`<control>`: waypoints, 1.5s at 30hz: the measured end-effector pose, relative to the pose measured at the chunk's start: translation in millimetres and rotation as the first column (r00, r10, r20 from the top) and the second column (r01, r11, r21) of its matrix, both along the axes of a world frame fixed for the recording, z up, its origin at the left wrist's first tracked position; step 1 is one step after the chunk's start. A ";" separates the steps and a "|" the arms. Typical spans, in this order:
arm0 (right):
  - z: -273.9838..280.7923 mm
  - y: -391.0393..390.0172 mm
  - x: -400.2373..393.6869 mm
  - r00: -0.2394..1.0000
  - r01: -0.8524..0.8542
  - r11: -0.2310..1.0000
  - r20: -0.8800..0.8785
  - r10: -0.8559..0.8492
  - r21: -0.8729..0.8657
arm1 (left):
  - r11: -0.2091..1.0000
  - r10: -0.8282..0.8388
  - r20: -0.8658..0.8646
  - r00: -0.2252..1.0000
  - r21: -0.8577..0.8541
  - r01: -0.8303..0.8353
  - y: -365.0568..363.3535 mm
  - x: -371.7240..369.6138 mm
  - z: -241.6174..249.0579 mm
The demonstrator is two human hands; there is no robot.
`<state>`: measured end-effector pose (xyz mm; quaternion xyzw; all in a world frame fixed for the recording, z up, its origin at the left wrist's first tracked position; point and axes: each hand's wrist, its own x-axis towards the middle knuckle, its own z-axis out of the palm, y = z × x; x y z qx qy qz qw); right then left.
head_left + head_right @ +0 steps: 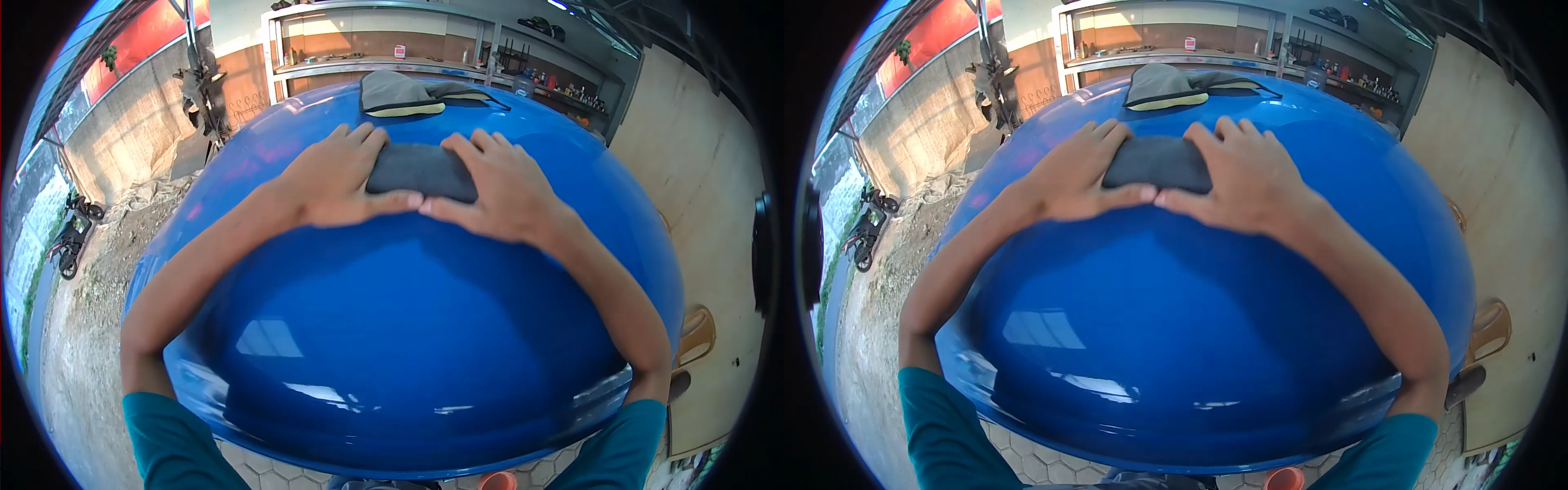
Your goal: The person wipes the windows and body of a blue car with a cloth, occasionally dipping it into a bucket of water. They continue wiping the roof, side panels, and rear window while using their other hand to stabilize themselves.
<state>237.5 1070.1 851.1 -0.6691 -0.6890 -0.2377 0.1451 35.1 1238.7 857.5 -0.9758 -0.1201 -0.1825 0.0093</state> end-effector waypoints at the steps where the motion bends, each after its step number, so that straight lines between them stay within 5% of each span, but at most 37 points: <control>1: -2.4 -9.7 -18.8 0.999 -0.026 0.999 0.025 0.025 0.034 | 1.000 -0.006 0.009 1.000 0.014 0.005 -7.6 -18.1 -2.1; 10: -38.6 -83.3 -174.2 0.997 0.002 0.999 0.081 -0.006 0.047 | 0.979 -0.161 0.072 0.984 0.140 0.150 -63.0 -158.9 -27.1; 13: -40.5 -69.7 -194.1 0.997 0.009 0.999 0.072 -0.012 0.042 | 0.984 -0.175 0.055 0.983 0.035 0.174 -48.9 -183.8 -35.5; 18: -16.7 11.2 -174.7 0.996 0.079 0.996 0.039 -0.081 0.038 | 0.978 -0.206 0.099 0.973 0.051 0.202 47.6 -145.2 -21.6; 27: 15.4 215.8 -47.9 0.991 0.113 0.967 -0.042 -0.126 -0.230 | 0.976 -0.047 0.036 0.998 -0.212 0.053 234.5 -33.6 -15.8; 30: 19.0 253.7 -42.8 0.984 0.157 0.950 -0.044 -0.175 -0.270 | 0.929 0.006 0.053 0.999 -0.370 0.014 260.1 -26.9 -15.2; 40: 10.3 260.2 -102.6 0.940 0.329 0.912 -0.006 -0.340 -0.245 | 0.917 0.047 0.187 0.981 -0.399 0.032 284.9 -48.7 -34.6; 45: -0.4 249.1 -163.4 0.971 0.234 0.948 0.011 -0.238 -0.214 | 0.978 0.045 0.325 0.945 -0.206 0.025 270.1 -120.8 -61.8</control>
